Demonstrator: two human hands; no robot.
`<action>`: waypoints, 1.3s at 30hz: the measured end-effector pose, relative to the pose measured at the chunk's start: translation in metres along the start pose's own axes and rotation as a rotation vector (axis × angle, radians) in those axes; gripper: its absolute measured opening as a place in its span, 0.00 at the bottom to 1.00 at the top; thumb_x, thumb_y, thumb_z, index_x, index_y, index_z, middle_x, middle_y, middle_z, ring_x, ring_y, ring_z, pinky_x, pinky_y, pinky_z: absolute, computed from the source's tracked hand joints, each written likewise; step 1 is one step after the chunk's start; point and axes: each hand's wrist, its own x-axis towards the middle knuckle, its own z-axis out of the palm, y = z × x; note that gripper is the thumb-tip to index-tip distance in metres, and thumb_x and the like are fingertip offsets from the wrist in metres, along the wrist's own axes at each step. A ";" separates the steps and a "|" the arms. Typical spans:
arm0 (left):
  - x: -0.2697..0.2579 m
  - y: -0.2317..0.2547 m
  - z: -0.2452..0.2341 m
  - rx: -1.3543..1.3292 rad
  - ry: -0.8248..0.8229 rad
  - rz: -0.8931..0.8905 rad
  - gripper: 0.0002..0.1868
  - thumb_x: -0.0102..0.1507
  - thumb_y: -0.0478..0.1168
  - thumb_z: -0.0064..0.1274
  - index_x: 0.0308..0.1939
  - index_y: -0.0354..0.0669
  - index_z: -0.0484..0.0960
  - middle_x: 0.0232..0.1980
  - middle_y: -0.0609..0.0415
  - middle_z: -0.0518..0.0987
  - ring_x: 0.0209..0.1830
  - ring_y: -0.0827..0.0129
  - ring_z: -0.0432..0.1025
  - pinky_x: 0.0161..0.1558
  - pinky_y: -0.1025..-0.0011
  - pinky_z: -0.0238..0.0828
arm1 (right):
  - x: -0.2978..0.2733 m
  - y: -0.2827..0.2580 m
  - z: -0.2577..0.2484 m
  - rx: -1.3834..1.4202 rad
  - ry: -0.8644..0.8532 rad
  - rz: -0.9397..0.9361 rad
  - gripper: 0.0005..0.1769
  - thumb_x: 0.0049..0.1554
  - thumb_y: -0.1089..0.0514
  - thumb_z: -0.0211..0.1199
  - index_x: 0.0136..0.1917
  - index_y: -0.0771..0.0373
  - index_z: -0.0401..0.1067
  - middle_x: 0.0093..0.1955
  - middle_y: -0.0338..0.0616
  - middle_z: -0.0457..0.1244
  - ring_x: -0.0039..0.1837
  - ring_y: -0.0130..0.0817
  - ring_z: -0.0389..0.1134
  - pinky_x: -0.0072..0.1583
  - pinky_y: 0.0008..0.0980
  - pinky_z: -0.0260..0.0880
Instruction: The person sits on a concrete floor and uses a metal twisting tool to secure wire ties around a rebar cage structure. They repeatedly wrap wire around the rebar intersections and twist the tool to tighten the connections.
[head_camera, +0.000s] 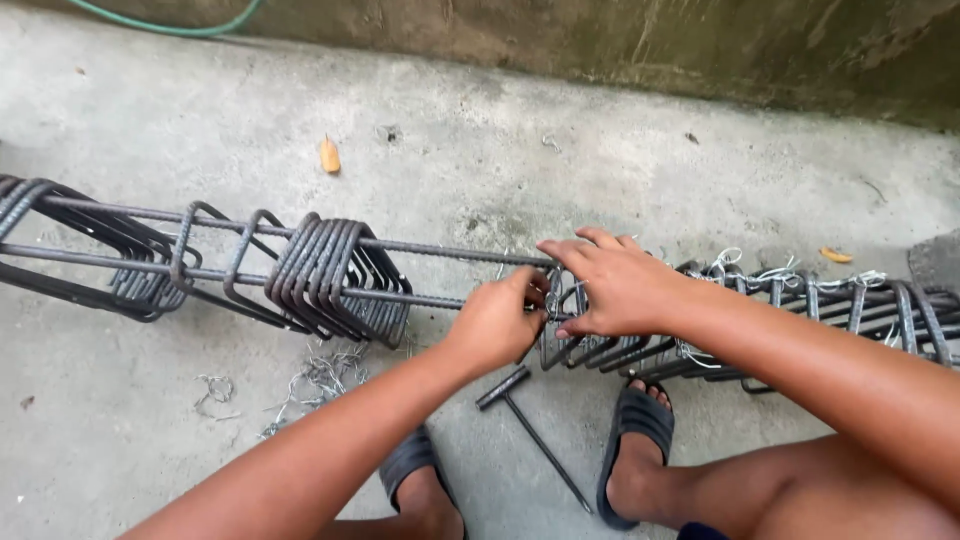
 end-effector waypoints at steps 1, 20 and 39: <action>0.005 0.000 -0.005 -0.071 -0.006 -0.025 0.19 0.62 0.43 0.55 0.56 0.48 0.76 0.49 0.52 0.87 0.57 0.47 0.78 0.58 0.46 0.70 | 0.002 -0.002 -0.005 0.003 0.016 -0.001 0.63 0.47 0.29 0.74 0.82 0.55 0.47 0.76 0.56 0.56 0.82 0.56 0.46 0.75 0.63 0.51; 0.014 -0.020 -0.009 -0.129 -0.077 -0.040 0.20 0.61 0.43 0.48 0.56 0.46 0.82 0.49 0.53 0.87 0.58 0.48 0.77 0.60 0.50 0.71 | 0.006 0.010 0.027 0.050 0.153 -0.105 0.62 0.46 0.34 0.76 0.81 0.58 0.47 0.81 0.54 0.50 0.82 0.57 0.46 0.74 0.63 0.50; -0.033 -0.183 0.088 0.833 -0.393 0.375 0.10 0.59 0.36 0.49 0.35 0.39 0.87 0.51 0.46 0.78 0.45 0.51 0.74 0.45 0.54 0.76 | -0.115 0.170 0.014 0.162 0.087 0.537 0.35 0.58 0.36 0.52 0.73 0.51 0.66 0.78 0.39 0.59 0.72 0.41 0.66 0.64 0.47 0.73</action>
